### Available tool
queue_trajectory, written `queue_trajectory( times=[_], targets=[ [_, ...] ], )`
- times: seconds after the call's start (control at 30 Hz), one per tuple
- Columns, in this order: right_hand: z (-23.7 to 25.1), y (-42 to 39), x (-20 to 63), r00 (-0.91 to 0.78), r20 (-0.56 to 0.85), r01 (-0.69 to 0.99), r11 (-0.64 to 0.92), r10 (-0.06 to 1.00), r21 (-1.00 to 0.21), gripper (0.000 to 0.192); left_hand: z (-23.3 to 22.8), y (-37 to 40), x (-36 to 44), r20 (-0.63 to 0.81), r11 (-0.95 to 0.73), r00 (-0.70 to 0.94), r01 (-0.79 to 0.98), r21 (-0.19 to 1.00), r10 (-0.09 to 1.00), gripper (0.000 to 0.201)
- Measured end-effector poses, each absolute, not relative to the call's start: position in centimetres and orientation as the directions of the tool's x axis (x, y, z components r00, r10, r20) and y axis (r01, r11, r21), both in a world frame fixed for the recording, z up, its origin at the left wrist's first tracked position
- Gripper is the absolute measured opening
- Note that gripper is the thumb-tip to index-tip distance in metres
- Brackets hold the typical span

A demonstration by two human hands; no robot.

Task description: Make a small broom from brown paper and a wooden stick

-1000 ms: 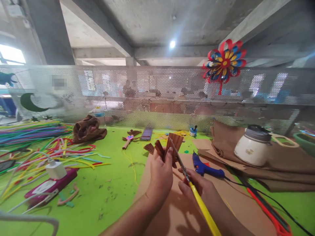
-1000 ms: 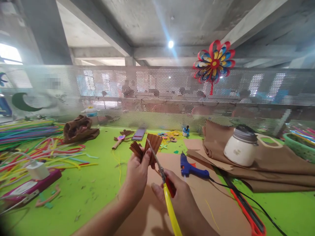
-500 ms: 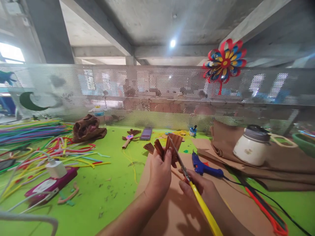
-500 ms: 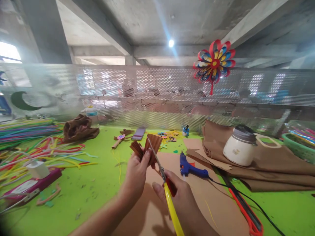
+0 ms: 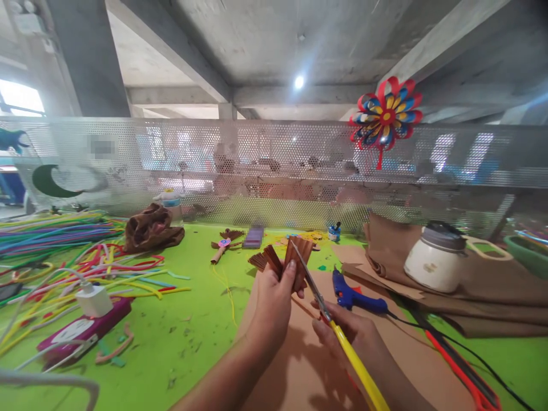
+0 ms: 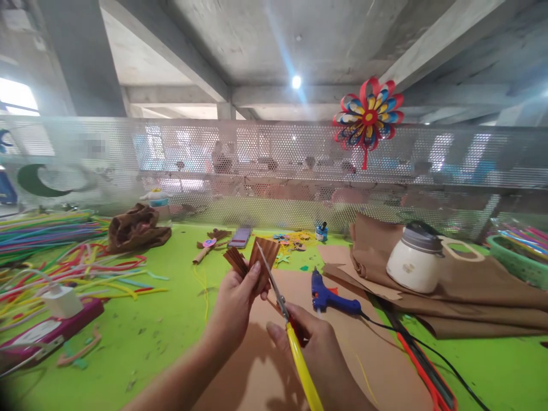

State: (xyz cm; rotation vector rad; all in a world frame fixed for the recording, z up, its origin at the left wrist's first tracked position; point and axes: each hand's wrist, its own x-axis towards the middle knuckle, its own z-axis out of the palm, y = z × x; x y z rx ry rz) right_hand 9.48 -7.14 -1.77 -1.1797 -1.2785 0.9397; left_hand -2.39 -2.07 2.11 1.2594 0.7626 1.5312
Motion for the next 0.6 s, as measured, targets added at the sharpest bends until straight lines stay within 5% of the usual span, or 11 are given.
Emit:
queue_trajectory(
  times=[0.6],
  targets=[
    [-1.48, -7.35, 9.85, 0.084, 0.167, 0.139, 0.155, 0.982, -0.978, 0.051, 2.15, -2.32, -2.29, 0.282, -0.226, 0.066, -0.438, 0.870, 0.957, 0.023]
  ],
)
